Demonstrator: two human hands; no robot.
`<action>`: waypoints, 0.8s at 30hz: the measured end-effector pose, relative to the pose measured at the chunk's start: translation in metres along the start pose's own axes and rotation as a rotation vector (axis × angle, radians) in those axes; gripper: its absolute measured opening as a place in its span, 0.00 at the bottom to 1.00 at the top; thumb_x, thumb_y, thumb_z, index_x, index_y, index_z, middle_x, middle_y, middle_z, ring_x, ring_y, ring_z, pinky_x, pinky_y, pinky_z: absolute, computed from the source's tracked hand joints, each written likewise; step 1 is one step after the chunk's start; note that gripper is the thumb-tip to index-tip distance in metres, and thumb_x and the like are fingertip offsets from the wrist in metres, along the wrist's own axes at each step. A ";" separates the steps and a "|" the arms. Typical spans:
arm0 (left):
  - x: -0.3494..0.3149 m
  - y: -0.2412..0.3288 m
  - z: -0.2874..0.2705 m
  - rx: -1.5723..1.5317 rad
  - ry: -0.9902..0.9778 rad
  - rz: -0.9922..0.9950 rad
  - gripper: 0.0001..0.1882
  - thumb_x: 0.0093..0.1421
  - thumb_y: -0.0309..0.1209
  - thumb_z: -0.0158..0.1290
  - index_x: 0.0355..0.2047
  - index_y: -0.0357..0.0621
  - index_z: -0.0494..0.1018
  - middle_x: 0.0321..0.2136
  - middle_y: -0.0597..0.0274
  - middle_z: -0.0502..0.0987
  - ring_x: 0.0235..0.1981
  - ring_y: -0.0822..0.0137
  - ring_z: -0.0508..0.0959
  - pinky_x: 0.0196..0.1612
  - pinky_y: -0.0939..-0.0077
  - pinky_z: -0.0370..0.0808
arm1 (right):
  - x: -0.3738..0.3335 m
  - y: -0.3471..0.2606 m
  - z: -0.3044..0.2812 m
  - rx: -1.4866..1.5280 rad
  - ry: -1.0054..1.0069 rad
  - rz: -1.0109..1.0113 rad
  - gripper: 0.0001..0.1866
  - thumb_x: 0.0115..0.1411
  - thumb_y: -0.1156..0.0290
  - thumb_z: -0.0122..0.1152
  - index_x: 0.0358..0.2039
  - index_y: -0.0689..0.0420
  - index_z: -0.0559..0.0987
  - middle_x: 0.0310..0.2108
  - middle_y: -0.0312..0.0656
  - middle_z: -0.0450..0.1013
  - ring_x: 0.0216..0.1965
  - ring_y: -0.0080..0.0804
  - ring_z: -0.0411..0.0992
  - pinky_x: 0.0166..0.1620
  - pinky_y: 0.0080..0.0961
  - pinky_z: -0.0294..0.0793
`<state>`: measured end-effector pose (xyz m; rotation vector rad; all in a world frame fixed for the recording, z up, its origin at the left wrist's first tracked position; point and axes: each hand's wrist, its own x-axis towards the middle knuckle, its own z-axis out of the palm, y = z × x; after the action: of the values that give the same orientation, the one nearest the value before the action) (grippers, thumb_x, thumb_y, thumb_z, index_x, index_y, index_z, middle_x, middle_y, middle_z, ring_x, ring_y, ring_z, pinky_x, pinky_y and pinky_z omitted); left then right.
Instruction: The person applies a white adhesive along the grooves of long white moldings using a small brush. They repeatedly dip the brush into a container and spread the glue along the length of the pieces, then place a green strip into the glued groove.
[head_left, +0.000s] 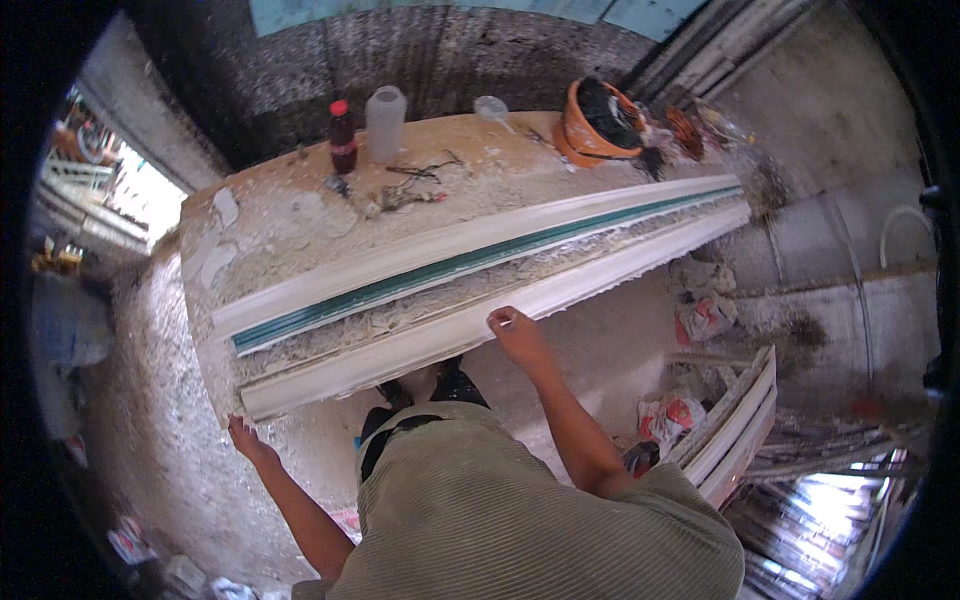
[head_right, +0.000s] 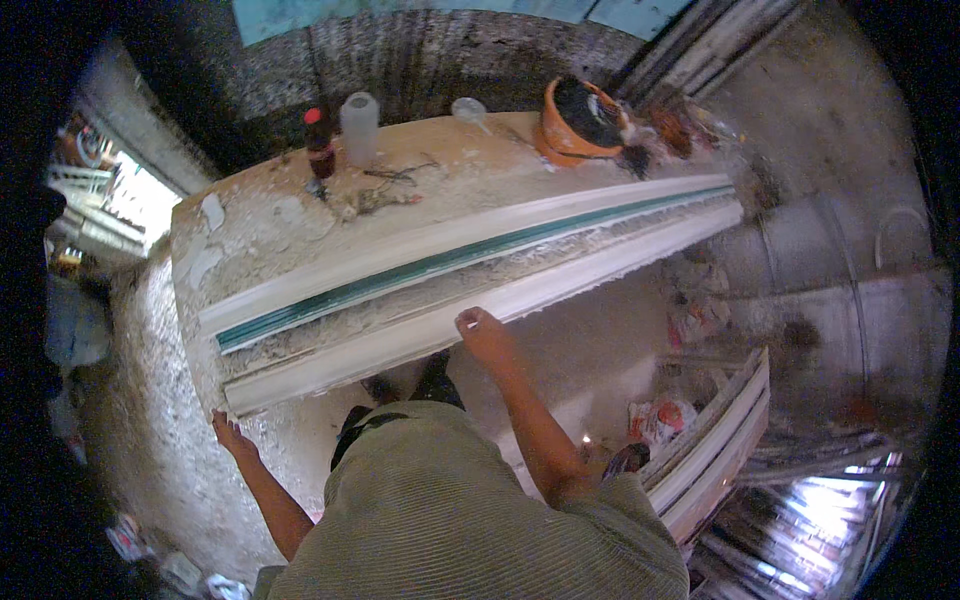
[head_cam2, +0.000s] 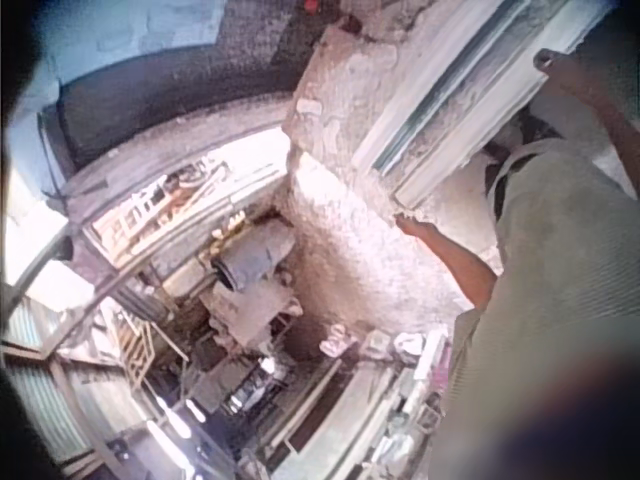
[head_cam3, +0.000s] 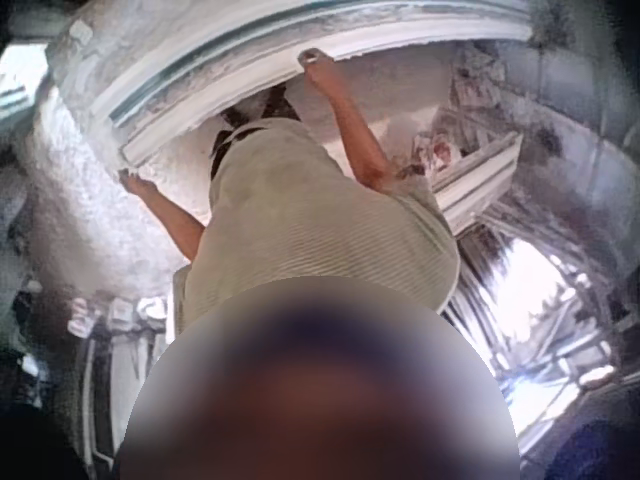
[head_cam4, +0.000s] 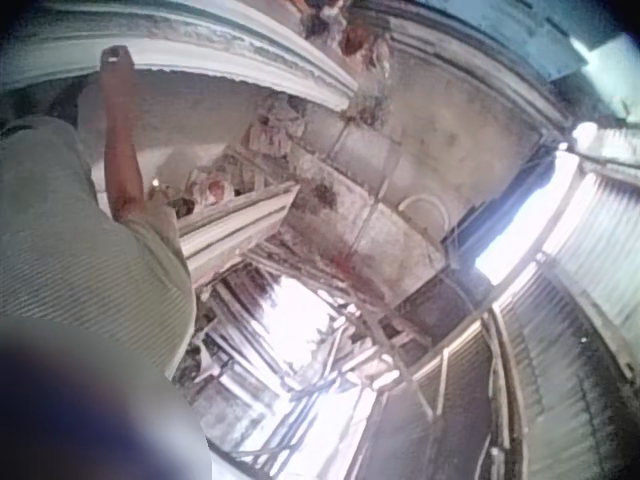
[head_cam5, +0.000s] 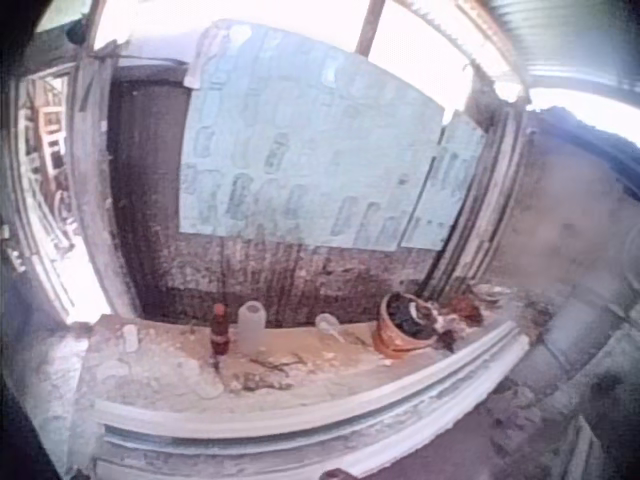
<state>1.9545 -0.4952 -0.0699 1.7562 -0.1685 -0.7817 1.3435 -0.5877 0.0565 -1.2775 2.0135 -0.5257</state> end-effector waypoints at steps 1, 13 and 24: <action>-0.005 0.004 0.006 -0.008 0.001 0.015 0.37 0.64 0.54 0.51 0.65 0.41 0.63 0.65 0.51 0.64 0.69 0.52 0.57 0.69 0.53 0.49 | -0.003 0.002 0.004 0.001 -0.007 0.011 0.19 0.63 0.56 0.62 0.45 0.57 0.81 0.41 0.46 0.81 0.40 0.38 0.79 0.47 0.35 0.77; -0.063 0.064 0.039 -0.351 0.011 -0.024 0.34 0.63 0.51 0.51 0.66 0.52 0.63 0.68 0.53 0.56 0.71 0.55 0.53 0.69 0.44 0.51 | -0.021 0.022 0.066 0.702 0.217 0.450 0.30 0.60 0.60 0.66 0.56 0.65 0.69 0.42 0.49 0.71 0.43 0.37 0.73 0.48 0.37 0.77; -0.091 0.036 0.086 -0.641 -0.168 -0.162 0.31 0.66 0.47 0.53 0.62 0.37 0.65 0.60 0.48 0.69 0.61 0.53 0.69 0.66 0.55 0.62 | 0.008 0.036 0.072 1.471 0.142 0.872 0.20 0.62 0.58 0.61 0.43 0.59 0.69 0.34 0.44 0.69 0.31 0.34 0.69 0.30 0.31 0.78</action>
<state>1.8445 -0.5326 -0.0110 1.1064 0.1084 -0.9726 1.3714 -0.5780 -0.0184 0.4961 1.3740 -1.2514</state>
